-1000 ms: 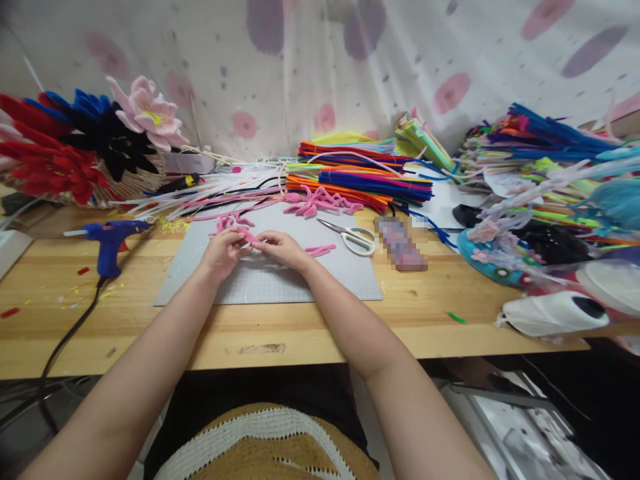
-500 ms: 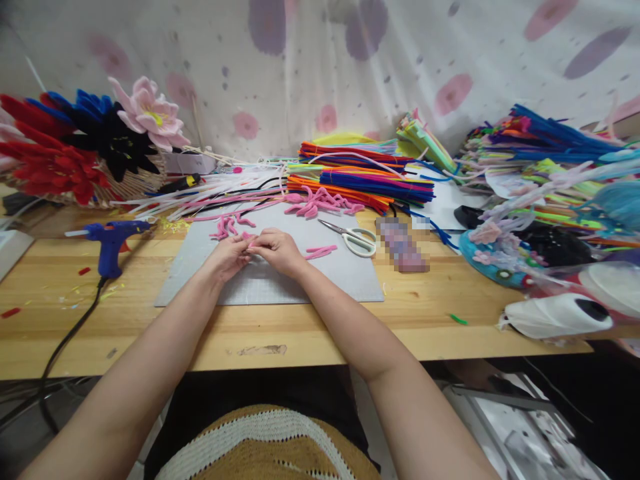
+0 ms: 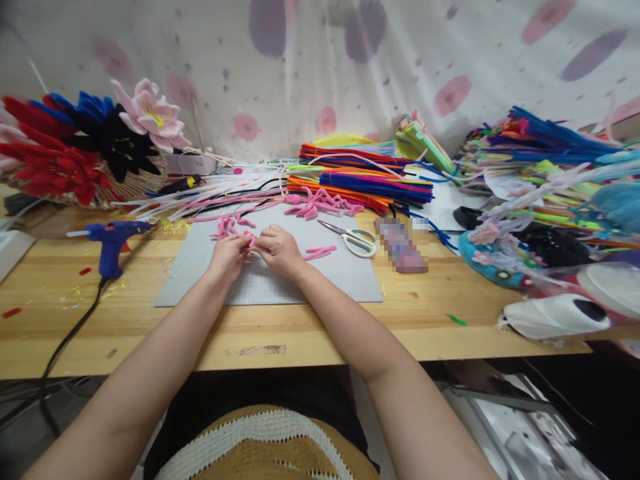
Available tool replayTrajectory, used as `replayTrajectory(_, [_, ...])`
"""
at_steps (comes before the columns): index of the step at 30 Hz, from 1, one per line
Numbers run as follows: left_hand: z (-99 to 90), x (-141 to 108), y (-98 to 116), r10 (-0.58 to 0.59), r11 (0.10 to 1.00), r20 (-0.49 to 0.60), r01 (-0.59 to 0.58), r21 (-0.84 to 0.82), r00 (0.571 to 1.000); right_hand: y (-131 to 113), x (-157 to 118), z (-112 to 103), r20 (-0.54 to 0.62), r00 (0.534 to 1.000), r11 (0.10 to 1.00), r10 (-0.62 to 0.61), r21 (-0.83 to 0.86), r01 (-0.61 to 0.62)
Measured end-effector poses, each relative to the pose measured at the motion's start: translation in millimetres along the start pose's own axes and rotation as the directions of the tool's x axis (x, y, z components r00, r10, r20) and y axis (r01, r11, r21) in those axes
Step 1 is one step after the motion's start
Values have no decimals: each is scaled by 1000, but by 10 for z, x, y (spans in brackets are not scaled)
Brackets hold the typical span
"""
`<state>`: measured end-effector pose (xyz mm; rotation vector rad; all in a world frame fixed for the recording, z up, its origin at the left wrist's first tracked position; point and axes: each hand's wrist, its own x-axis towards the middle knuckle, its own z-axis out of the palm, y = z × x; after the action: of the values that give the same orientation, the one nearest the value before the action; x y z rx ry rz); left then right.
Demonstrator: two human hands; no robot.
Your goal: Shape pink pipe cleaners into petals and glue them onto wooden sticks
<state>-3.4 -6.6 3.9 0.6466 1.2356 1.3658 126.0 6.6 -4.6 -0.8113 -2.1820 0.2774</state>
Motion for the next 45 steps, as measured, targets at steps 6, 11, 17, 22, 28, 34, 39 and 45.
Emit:
replayTrajectory(6, [-46, 18, 25, -80, 996, 73, 84, -42, 994, 42, 20, -6, 102, 994, 995, 38, 86, -47])
replayTrajectory(11, [-137, 19, 50, 49, 993, 168, -66, 96, 985, 126, 12, -24, 225, 942, 892, 249, 326, -314])
replayTrajectory(17, [-106, 19, -11, 150, 966, 201, -186, 179, 968, 124, 6, 57, 239, 877, 799, 417, 364, -479])
replayTrajectory(22, [-110, 63, -43, 233, 924, 204, -282, 259, 951, 111, 11, 125, 203, 838, 777, 507, 314, -546])
replayTrajectory(28, [-151, 96, -48, 283, 871, 245, -355, 339, 927, 89, 24, 120, 149, 818, 778, 556, 252, -575])
replayTrajectory(34, [-141, 70, -31, 252, 909, 236, -313, 275, 938, 75, 25, 93, 123, 840, 808, 528, 232, -541])
replayTrajectory(39, [-136, 27, 36, 95, 968, 271, -152, 200, 958, 61, 18, 90, 83, 848, 822, 524, 212, -529])
replayTrajectory(45, [-158, 35, 55, 37, 982, 277, -87, 170, 960, 69, 15, 89, 176, 827, 775, 533, 289, -561])
